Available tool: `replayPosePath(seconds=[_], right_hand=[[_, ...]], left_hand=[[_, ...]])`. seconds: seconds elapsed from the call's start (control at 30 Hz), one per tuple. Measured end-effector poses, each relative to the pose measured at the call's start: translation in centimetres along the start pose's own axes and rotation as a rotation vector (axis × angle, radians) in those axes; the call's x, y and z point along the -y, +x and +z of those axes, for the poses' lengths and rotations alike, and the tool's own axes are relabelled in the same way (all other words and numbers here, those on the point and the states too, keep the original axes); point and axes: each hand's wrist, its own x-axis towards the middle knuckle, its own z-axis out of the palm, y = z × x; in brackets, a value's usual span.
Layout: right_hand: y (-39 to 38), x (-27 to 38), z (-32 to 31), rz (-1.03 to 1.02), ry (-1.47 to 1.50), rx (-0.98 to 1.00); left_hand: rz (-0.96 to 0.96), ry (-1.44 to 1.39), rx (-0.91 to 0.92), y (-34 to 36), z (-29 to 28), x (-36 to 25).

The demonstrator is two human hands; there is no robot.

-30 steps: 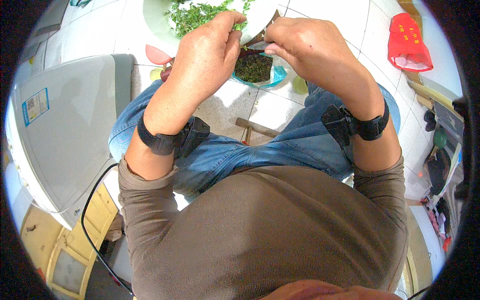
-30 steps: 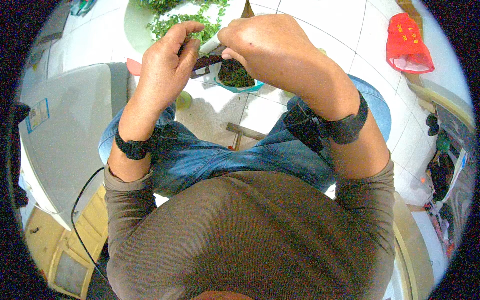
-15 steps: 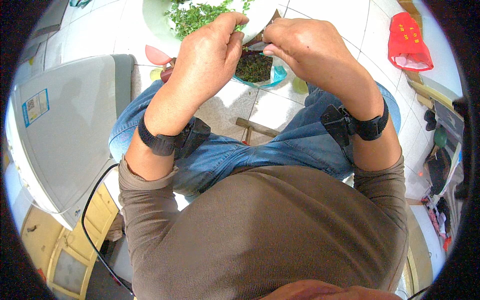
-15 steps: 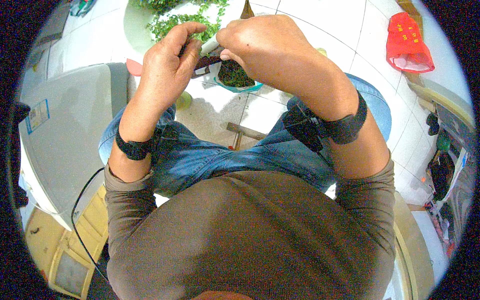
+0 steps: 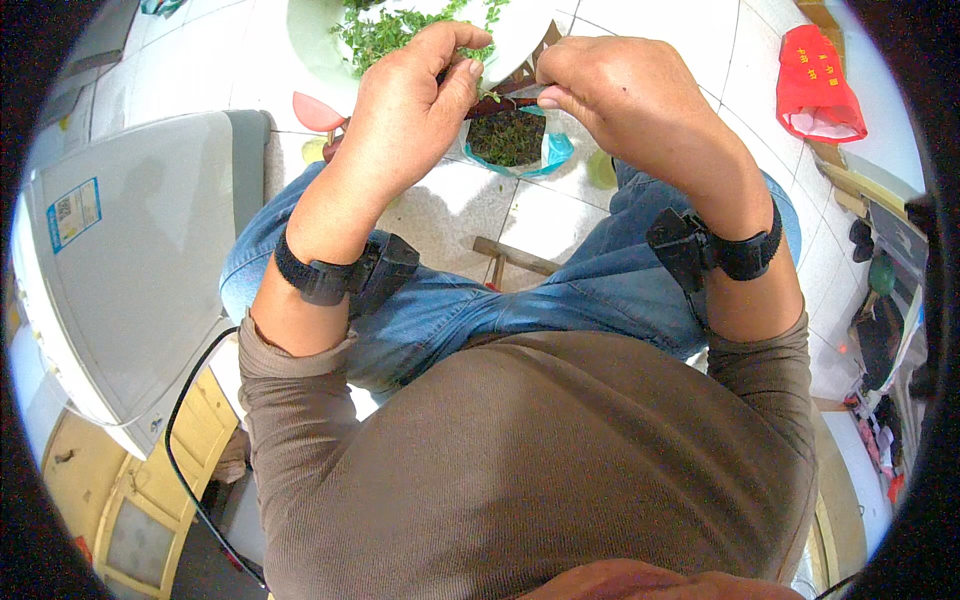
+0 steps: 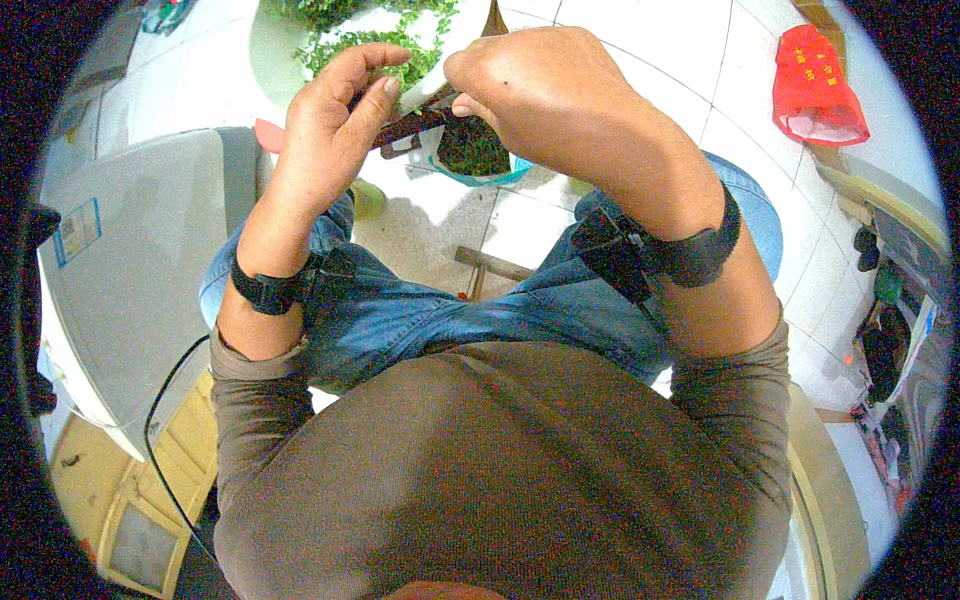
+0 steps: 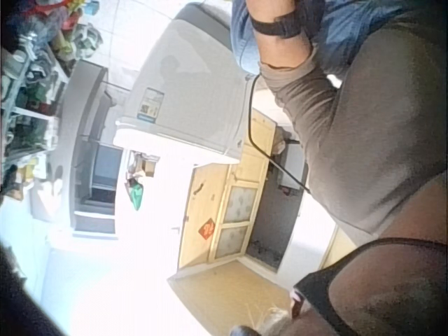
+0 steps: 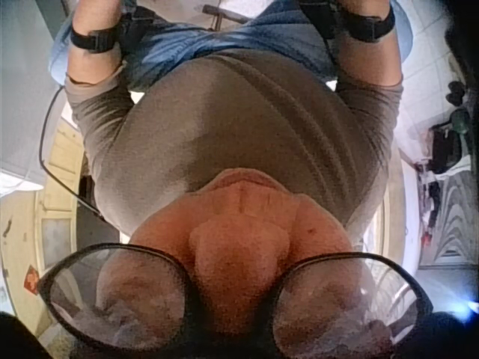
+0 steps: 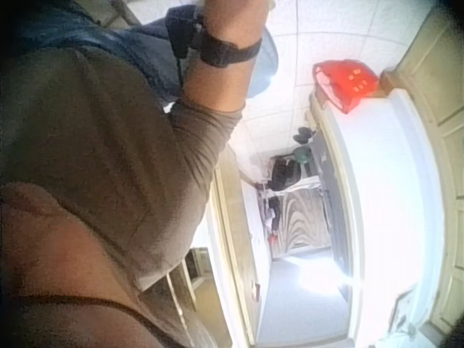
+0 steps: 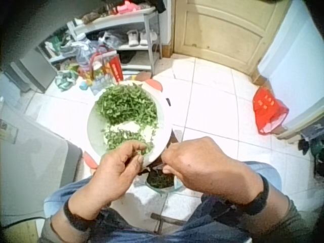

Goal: The person uses shears to trim small green herb leaves from stems over a white plate. The trimmed leaves are collected in the plate while the stems are discarded into a container below.

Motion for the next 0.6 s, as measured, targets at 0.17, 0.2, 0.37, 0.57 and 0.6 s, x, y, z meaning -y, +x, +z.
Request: replayPosePath(seconds=[0.17, 0.2, 0.37, 0.57, 0.6], right_hand=[[-0.2, -0.3, -0.6, 0.048, 0.049, 0.128], [-0.2, -0.3, -0.8, 0.035, 0.113, 0.154], [-0.5, -0.7, -1.8, -0.016, 0.376, 0.207], [0.8, -1.3, -0.6, 0.236, 0.77, -0.032], [1.2, -0.9, 0.2, 0.332, 0.946, -0.029]], left_hand=[[-0.054, -0.261, 0.036, 0.1, 0.0, 0.1], [-0.078, -0.357, 0.056, 0.3, -0.1, 0.2], [-0.336, -0.761, 0.112, 0.6, -1.2, 0.3], [-0.364, -1.309, 0.038, 1.0, -1.4, 0.7], [-0.327, -1.381, 0.037, 1.1, -1.4, 0.8]])
